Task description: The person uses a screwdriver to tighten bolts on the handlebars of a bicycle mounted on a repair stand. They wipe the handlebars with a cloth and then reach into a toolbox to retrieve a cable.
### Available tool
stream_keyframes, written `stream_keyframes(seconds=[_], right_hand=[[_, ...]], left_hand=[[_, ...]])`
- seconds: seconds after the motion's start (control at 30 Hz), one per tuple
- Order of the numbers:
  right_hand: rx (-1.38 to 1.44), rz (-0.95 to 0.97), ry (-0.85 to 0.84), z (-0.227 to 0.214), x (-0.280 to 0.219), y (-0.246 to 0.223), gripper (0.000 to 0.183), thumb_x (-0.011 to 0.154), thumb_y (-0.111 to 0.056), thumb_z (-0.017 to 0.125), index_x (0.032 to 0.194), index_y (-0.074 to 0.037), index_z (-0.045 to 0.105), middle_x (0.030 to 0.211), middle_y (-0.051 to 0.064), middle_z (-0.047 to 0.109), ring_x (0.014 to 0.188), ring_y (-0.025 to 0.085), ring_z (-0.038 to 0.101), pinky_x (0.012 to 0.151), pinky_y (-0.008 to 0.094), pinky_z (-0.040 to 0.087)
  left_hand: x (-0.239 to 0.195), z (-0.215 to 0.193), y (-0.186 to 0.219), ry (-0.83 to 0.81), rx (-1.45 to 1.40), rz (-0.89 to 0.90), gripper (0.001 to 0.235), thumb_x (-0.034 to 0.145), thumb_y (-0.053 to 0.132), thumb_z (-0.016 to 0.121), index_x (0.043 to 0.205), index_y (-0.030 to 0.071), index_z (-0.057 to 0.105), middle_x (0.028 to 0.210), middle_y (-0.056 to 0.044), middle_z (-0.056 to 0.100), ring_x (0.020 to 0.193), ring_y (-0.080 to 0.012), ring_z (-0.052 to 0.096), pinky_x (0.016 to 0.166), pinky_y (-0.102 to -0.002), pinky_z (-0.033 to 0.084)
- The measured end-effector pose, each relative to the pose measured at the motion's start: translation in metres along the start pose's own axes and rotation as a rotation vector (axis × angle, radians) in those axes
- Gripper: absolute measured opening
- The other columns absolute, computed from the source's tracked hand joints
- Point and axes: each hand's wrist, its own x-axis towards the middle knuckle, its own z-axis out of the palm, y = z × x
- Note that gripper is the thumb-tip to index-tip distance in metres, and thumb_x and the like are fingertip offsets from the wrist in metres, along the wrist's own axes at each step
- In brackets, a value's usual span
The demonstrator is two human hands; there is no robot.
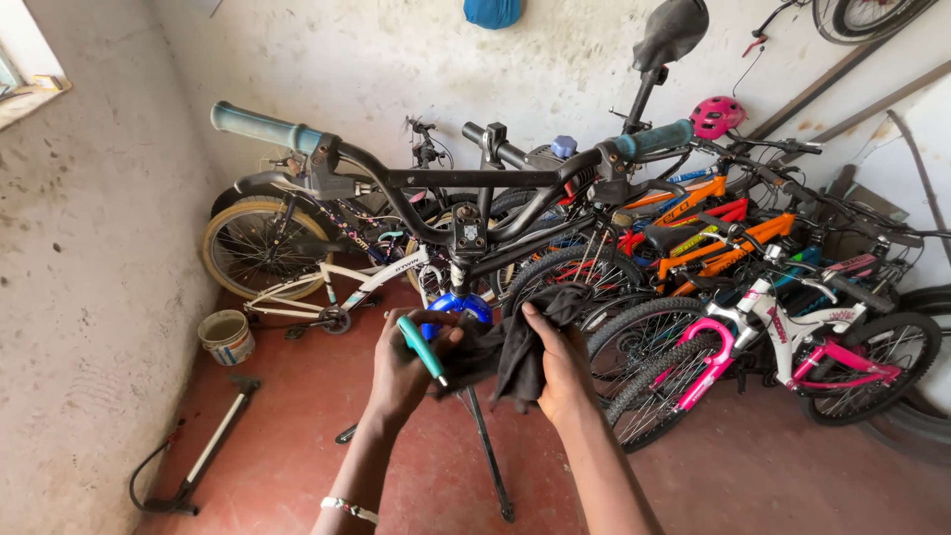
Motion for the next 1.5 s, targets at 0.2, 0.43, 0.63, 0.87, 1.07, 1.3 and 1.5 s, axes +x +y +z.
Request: stream_keyframes(seconds=[0.2, 0.43, 0.63, 0.87, 1.07, 1.3, 1.5], right_hand=[[-0.165, -0.108, 0.138, 0.024, -0.022, -0.008, 0.032, 0.078, -0.021, 0.074, 0.098, -0.001, 0.059, 0.079, 0.007, 0.056, 0.071, 0.017, 0.057, 0.062, 0.031, 0.049], [-0.194, 0.050, -0.090, 0.024, -0.032, -0.009, 0.045, 0.067, -0.024, 0.083, 0.096, 0.003, 0.063, 0.081, 0.014, 0.065, 0.073, 0.022, 0.064, 0.065, 0.035, 0.053], [-0.185, 0.126, -0.249, 0.017, -0.048, -0.008, 0.039, 0.069, -0.011, 0.080, 0.101, 0.006, 0.065, 0.085, 0.015, 0.066, 0.080, 0.024, 0.064, 0.072, 0.039, 0.054], [-0.012, 0.301, -0.348, -0.011, -0.028, -0.001, 0.048, 0.068, -0.005, 0.067, 0.115, 0.004, 0.059, 0.110, 0.019, 0.066, 0.092, 0.026, 0.063, 0.078, 0.033, 0.050], [0.041, 0.223, -0.276, -0.011, -0.025, -0.010, 0.061, 0.071, -0.041, 0.056, 0.118, -0.003, 0.056, 0.118, 0.017, 0.060, 0.102, 0.032, 0.054, 0.085, 0.045, 0.045], [0.219, 0.132, -0.067, -0.025, 0.032, 0.002, 0.024, 0.075, -0.020, 0.071, 0.092, -0.004, 0.064, 0.085, 0.015, 0.062, 0.060, 0.020, 0.051, 0.060, 0.025, 0.047], [-0.601, -0.435, 0.043, 0.022, 0.017, -0.022, 0.049, 0.073, -0.020, 0.071, 0.120, -0.022, 0.062, 0.126, 0.016, 0.043, 0.121, 0.029, 0.041, 0.104, 0.040, 0.029]], left_hand=[[-0.005, 0.017, 0.006, -0.077, 0.039, 0.228, 0.040, 0.052, 0.026, 0.093, 0.082, 0.009, 0.075, 0.065, -0.005, 0.057, 0.070, -0.0168, 0.053, 0.068, -0.030, 0.044], [0.001, 0.023, -0.001, -0.024, -0.148, -0.015, 0.023, 0.078, 0.023, 0.074, 0.088, 0.002, 0.070, 0.069, -0.007, 0.061, 0.070, -0.0138, 0.053, 0.066, -0.027, 0.042], [0.008, 0.020, 0.005, 0.049, -0.349, -0.109, 0.022, 0.083, 0.022, 0.067, 0.086, 0.001, 0.066, 0.063, -0.004, 0.051, 0.063, -0.0115, 0.050, 0.057, -0.022, 0.039], [0.031, 0.012, 0.004, 0.065, -0.558, -0.170, 0.018, 0.087, 0.018, 0.063, 0.077, 0.008, 0.053, 0.065, 0.002, 0.043, 0.060, -0.0075, 0.040, 0.051, -0.023, 0.032], [0.038, 0.015, 0.021, 0.090, -0.521, -0.196, 0.014, 0.079, 0.018, 0.066, 0.076, 0.006, 0.059, 0.066, -0.003, 0.053, 0.063, -0.0129, 0.050, 0.057, -0.027, 0.040], [0.053, 0.023, -0.002, 0.117, -0.272, -0.105, 0.021, 0.075, 0.020, 0.076, 0.086, 0.002, 0.071, 0.069, -0.006, 0.058, 0.069, -0.0138, 0.052, 0.063, -0.024, 0.043], [0.061, 0.021, -0.005, -0.084, -0.115, 0.027, 0.025, 0.065, 0.017, 0.083, 0.084, 0.004, 0.073, 0.067, -0.008, 0.064, 0.068, -0.0124, 0.056, 0.064, -0.023, 0.046]])
